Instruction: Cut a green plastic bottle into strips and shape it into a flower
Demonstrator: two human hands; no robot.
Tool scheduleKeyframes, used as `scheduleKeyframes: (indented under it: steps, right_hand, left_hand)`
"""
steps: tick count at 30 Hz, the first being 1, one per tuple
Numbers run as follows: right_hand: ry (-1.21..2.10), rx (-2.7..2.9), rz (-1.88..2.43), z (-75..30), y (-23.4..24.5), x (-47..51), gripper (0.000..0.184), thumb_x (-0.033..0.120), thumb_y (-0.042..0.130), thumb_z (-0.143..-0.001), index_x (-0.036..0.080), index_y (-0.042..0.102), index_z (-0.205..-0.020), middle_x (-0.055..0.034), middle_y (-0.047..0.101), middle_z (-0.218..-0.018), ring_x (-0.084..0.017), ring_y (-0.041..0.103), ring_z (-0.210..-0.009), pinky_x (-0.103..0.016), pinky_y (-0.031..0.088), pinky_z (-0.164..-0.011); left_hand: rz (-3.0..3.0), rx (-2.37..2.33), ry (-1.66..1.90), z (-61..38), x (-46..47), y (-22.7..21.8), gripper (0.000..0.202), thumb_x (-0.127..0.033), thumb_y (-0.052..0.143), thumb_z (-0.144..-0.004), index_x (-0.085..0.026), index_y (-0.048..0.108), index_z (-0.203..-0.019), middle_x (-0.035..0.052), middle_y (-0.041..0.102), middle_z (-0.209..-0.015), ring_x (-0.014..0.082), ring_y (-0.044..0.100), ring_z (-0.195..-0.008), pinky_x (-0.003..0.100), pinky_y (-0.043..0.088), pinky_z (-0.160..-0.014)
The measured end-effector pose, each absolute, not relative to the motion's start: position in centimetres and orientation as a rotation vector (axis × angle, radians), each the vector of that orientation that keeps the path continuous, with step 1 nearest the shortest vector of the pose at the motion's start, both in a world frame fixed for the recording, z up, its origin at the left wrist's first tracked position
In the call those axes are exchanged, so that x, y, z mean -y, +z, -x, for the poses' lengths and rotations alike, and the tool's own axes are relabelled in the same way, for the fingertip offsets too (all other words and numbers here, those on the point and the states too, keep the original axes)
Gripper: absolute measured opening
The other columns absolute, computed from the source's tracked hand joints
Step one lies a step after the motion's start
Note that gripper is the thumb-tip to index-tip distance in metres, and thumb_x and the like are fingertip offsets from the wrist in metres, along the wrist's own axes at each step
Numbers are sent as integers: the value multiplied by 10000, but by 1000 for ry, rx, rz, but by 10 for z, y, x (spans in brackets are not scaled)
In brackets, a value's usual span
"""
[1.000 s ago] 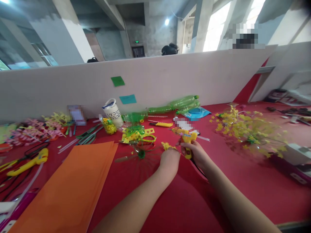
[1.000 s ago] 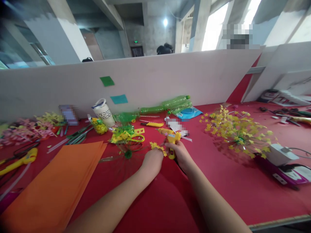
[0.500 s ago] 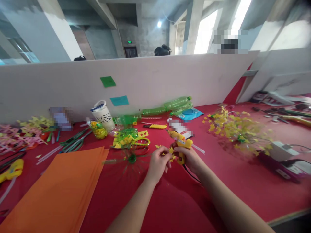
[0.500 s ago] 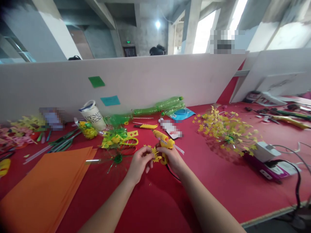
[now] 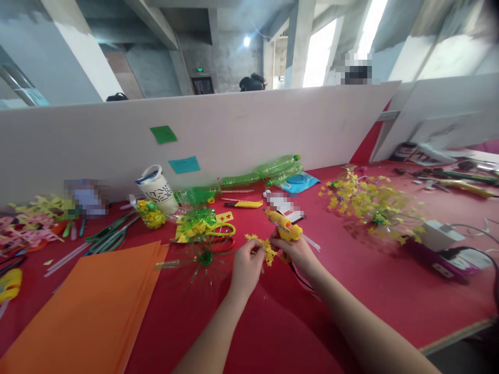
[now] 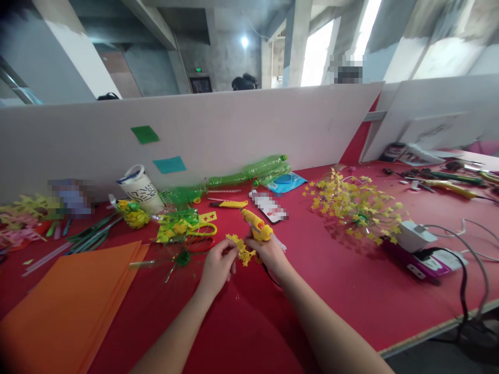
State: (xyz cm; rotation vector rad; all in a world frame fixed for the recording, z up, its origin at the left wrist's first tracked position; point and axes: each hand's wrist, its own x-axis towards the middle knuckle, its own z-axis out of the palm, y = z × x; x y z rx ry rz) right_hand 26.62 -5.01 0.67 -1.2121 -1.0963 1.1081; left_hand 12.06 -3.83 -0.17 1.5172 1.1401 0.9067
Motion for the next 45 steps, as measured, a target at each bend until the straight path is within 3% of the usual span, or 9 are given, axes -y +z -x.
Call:
scheduleKeyframes:
  steps: [9, 14, 18, 21, 25, 32, 34, 37, 45]
  right_hand:
    - [1077, 1070, 1309, -266, 8, 50, 78, 238, 617, -678, 193, 555, -669, 46, 495, -538, -94, 402, -482, -231, 311, -472]
    - [1162, 1094, 1270, -265, 10, 52, 74, 217, 618, -669, 192, 549, -659, 49, 478, -543, -89, 399, -486, -220, 303, -456]
    - [1162, 1080, 1255, -266, 12, 53, 60, 212, 604, -671, 197, 546, -670, 56, 470, -534, -87, 386, -474, -219, 282, -442]
    - [1185, 1079, 1222, -265, 13, 55, 77, 237, 606, -687, 207, 544, -720, 62, 471, -550, -82, 378, -469, -217, 277, -441]
    - [1237, 1072, 1178, -262, 13, 59, 127, 300, 623, -707, 207, 542, -738, 64, 452, -555, -73, 332, -447, -216, 232, -422]
    - [1225, 1113, 1145, -256, 30, 64, 116, 278, 634, -702, 215, 542, -731, 57, 445, -571, -75, 317, -462, -221, 220, -431]
    - [1217, 1146, 1174, -249, 42, 65, 106, 271, 634, -704, 221, 547, -739, 53, 457, -591, -75, 320, -468, -218, 228, -430]
    - [1191, 1229, 1227, -234, 62, 63, 92, 262, 643, -699, 217, 564, -716, 35, 487, -608, -90, 371, -500, -220, 272, -444]
    - [1131, 1300, 1153, -208, 54, 66, 223, 420, 625, -761, 230, 652, -874, -59, 634, -836, -217, 566, -748, -340, 464, -690]
  left_hand:
    - [-1611, -1179, 926, -121, 38, -4, 159, -287, 431, -809, -206, 475, -680, -68, 460, -473, 96, 433, -333, 208, 324, -385]
    - [-1586, -1148, 931, -122, 40, -3, 157, -279, 445, -807, -201, 477, -675, -82, 399, -433, 86, 414, -326, 190, 299, -365]
    - [-1476, -1102, 958, -124, 42, 1, 184, -332, 420, -830, -191, 506, -749, -56, 506, -544, 69, 411, -324, 186, 274, -335]
    - [-1455, -1075, 917, -124, 44, 5, 203, -385, 445, -828, -195, 509, -798, -78, 461, -467, 73, 371, -296, 183, 242, -317]
    - [-1520, -1055, 866, -123, 48, 12, 207, -366, 463, -822, -190, 500, -719, -91, 404, -395, 63, 330, -284, 181, 258, -348]
    - [-1758, -1035, 888, -107, 50, 46, 238, -276, 446, -814, -172, 538, -621, -26, 499, -560, 84, 453, -469, 194, 345, -466]
    - [-1803, -1044, 937, -97, 51, 57, 188, -248, 473, -793, -173, 572, -651, -13, 532, -608, 101, 487, -557, 195, 370, -518]
    - [-1740, -1052, 899, -79, 53, 69, 146, -255, 498, -779, -181, 580, -683, -24, 519, -566, 98, 461, -504, 193, 357, -475]
    - [-1474, -1217, 1298, -22, 54, 61, 142, -315, 563, -788, -183, 596, -747, -43, 496, -573, 69, 393, -452, 182, 342, -445]
